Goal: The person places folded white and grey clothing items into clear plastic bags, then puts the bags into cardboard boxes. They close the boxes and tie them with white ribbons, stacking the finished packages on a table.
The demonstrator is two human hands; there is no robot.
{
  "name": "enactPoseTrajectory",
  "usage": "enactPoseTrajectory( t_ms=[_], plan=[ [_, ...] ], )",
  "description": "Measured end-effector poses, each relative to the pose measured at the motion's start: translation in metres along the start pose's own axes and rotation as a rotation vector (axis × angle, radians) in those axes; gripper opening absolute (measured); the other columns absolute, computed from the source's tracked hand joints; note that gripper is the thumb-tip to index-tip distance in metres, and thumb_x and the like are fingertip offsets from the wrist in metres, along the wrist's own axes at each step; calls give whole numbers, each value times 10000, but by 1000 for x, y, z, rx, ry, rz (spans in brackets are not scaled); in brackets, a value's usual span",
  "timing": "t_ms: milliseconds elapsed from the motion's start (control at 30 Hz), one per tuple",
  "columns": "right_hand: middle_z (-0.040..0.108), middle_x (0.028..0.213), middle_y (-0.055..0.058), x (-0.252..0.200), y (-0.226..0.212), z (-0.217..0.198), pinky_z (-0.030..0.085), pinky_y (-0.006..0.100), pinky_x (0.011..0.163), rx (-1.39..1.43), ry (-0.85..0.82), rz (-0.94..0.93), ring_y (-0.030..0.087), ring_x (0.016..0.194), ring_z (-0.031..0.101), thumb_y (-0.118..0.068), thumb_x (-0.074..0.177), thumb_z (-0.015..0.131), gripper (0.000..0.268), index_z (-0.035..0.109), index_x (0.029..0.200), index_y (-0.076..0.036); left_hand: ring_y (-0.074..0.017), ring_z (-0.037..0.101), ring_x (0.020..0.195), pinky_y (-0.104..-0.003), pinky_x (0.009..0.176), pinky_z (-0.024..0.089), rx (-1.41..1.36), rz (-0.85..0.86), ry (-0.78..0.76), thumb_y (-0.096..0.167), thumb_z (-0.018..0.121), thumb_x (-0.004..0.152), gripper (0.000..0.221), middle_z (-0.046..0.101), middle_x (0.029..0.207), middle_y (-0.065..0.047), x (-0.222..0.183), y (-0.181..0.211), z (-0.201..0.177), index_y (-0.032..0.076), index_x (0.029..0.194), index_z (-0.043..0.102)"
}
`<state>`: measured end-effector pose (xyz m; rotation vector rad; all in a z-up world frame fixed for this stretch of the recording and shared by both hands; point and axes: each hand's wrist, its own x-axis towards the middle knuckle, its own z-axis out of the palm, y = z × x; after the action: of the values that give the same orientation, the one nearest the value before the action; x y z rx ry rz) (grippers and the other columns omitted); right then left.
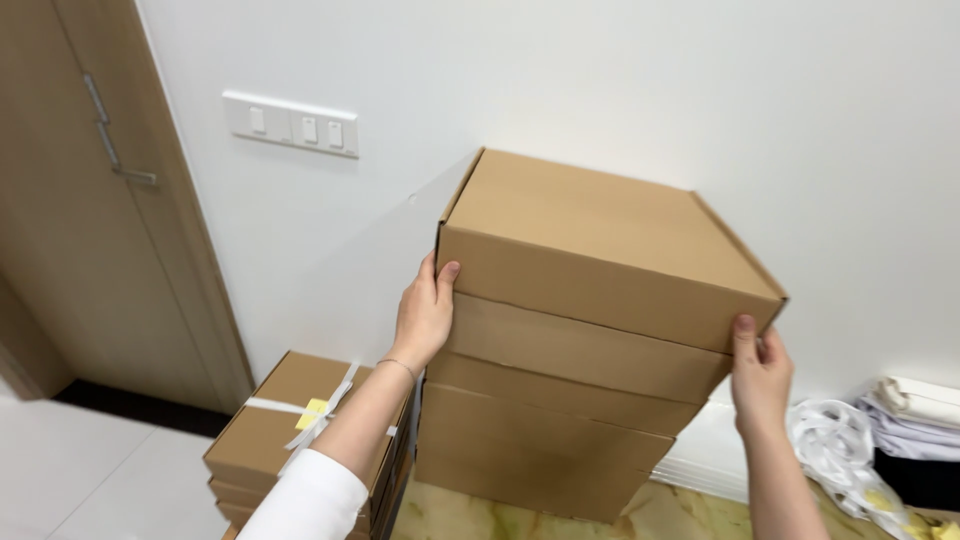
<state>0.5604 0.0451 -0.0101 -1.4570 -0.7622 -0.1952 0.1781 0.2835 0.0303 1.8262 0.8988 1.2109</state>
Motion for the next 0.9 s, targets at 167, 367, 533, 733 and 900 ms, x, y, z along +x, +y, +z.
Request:
enactPoseTrajectory(
  t_ms=[167,367,533,733,900],
  plan=[
    [657,1267,99,-39,-14,8,476,323,935,-38,3,-79,163,1102,578,-346,1173,595,371,563,1437,-87,-272,532,1437,-362,1193,361,-120,-3,52,527,341,1039,664,617,1504,-119,-7,-39,-5,69,1462,569],
    [377,1484,351,-214,-44,79,402,639,1099,-325,313,-464,532,1348,426,180,1075,721,649,316,1577,105,-177,509,1483,-312,1244,318,-184,-316,52,491,338,1031,638,581,1565,-49,-75,-116,-69,122,1489,584],
    [605,1392,212,-354,53,186,449,525,1228,-346,100,-388,413,1399,557,-34,837,776,476,674,1295,45,-177,579,1400,-297,1152,368,-57,-703,138,530,413,1003,584,680,1469,4,-118,-264,-146,234,1430,678],
    [783,1182,105,-476,120,320,640,274,896,49,-360,259,174,1000,795,-25,887,726,306,770,1190,-36,-198,506,1479,-332,1244,342,47,-951,142,511,409,1014,602,616,1542,-1,-149,-433,-240,186,1473,624],
    [616,1544,-13,-501,236,418,510,361,1110,-679,-820,879,159,1347,673,-523,861,739,908,370,1647,-260,-300,563,1418,-380,1169,412,191,-1004,103,586,418,997,688,658,1471,-127,-135,-581,-281,102,1438,630]
  ],
)
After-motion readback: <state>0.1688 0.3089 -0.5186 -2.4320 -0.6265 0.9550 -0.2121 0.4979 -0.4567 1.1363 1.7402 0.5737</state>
